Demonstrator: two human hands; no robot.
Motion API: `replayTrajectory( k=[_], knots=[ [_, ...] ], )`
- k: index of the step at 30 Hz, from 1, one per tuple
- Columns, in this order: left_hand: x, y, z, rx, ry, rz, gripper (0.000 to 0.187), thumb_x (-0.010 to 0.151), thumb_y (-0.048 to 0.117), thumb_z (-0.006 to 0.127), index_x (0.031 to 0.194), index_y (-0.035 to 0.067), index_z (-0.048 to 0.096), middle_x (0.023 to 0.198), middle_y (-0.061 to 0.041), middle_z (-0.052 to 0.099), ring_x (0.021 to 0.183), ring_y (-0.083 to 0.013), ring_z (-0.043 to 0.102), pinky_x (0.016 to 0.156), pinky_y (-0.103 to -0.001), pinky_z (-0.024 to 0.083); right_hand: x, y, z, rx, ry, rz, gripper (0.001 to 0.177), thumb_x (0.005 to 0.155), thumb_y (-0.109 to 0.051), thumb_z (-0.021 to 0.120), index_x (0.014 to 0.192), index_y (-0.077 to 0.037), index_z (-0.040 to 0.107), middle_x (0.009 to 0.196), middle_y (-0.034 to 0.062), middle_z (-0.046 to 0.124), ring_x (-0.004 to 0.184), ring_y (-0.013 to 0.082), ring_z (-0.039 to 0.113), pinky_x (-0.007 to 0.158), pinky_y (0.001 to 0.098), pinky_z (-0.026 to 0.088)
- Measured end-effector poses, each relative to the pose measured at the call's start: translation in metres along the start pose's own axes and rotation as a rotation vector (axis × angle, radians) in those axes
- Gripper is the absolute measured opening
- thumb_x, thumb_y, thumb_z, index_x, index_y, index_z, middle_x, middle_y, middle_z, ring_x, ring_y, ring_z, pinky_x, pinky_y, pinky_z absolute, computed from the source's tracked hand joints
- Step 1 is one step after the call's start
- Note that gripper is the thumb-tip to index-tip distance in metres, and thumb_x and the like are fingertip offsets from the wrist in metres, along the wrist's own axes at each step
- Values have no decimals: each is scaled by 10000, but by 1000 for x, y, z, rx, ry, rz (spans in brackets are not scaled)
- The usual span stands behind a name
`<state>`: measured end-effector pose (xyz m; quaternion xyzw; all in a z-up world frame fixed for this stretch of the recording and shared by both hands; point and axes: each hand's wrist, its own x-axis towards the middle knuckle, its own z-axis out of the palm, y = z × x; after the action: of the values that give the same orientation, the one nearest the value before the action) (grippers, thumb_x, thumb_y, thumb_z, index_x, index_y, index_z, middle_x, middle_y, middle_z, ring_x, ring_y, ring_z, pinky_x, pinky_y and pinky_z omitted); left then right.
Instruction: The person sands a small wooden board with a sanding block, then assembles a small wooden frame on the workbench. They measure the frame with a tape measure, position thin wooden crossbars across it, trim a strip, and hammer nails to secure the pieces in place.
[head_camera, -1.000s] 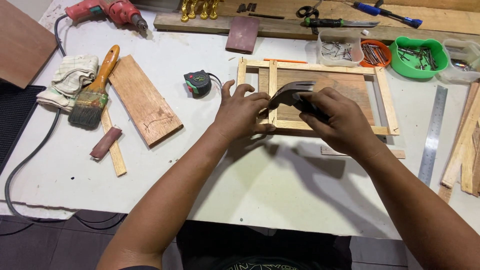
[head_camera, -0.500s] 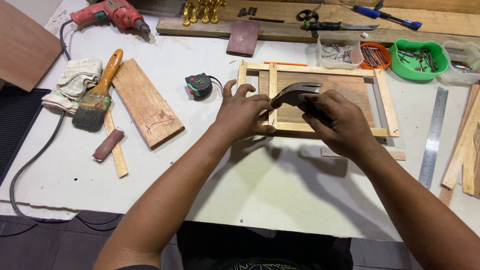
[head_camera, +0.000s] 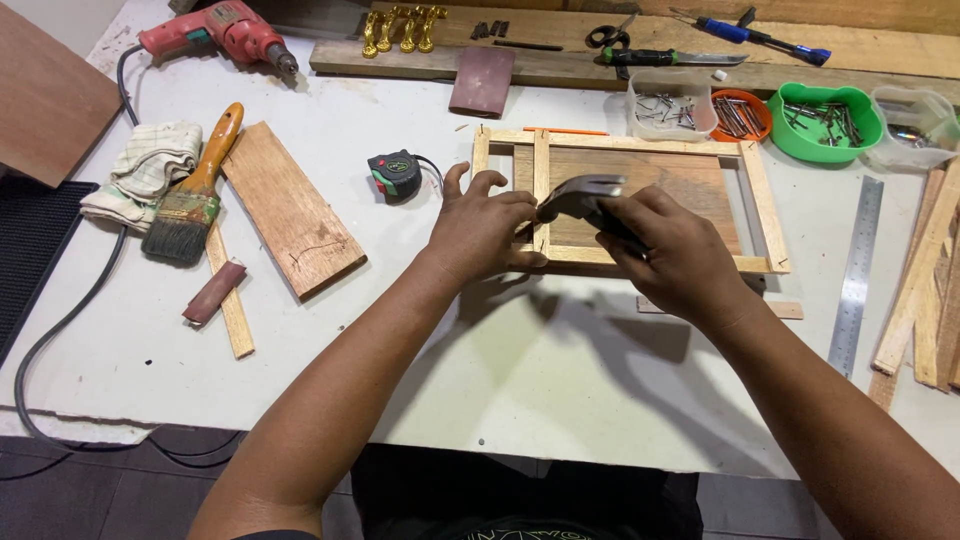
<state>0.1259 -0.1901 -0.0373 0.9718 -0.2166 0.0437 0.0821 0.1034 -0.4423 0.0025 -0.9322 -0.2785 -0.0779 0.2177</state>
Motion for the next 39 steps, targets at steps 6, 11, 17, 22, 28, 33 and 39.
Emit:
replayTrajectory(
  k=[6,11,17,22,28,33,39],
  knots=[
    [1,1,2,-38,-2,-17,549,690,656,812,1120,318,772,1257,124,678,1354,-280,456,1181,-589,72,7,-7,-5,-126,-151,28,421,928,-306,720,1313,-149,657,1002,106,683,788,283,720,680,432,584],
    [1,0,3,-21,5,-17,616,655,667,833,1147,304,756,1241,127,686,1360,-276,454,1187,-584,66,0,6,7,115,49,-23,403,975,-314,666,1331,-130,623,1054,91,687,830,245,734,712,403,606],
    [4,0,4,-24,-12,-24,537,681,616,845,1140,351,761,1247,124,683,1361,-274,453,1190,-588,59,4,-9,-1,-166,-179,82,441,933,-327,703,1336,-159,639,1028,103,694,808,281,726,710,436,591],
    [1,-1,9,0,17,-12,537,673,608,838,1125,327,769,1218,136,704,1361,-285,459,1185,-600,66,2,5,7,99,12,-64,478,951,-278,688,1374,-68,612,1068,147,727,885,287,731,744,429,583],
    [-11,-7,5,-97,368,42,726,842,657,767,1383,187,653,1110,-42,726,1188,-236,618,1163,-622,145,16,-18,2,371,-62,305,454,966,-275,677,1366,-80,588,846,119,726,711,206,683,642,378,555],
    [-36,-27,-15,-302,532,68,473,1050,451,650,1439,184,616,1085,3,755,998,-166,705,1035,-394,407,38,-54,7,601,-109,366,452,905,-224,722,1292,-73,542,905,52,695,666,134,649,550,332,559],
    [-83,-59,-47,-137,658,-42,352,1040,376,644,1330,179,671,999,28,766,932,-148,701,976,-405,403,69,-96,39,331,-5,4,463,883,-244,769,1254,-38,583,979,149,744,790,266,748,712,404,587]
  ],
)
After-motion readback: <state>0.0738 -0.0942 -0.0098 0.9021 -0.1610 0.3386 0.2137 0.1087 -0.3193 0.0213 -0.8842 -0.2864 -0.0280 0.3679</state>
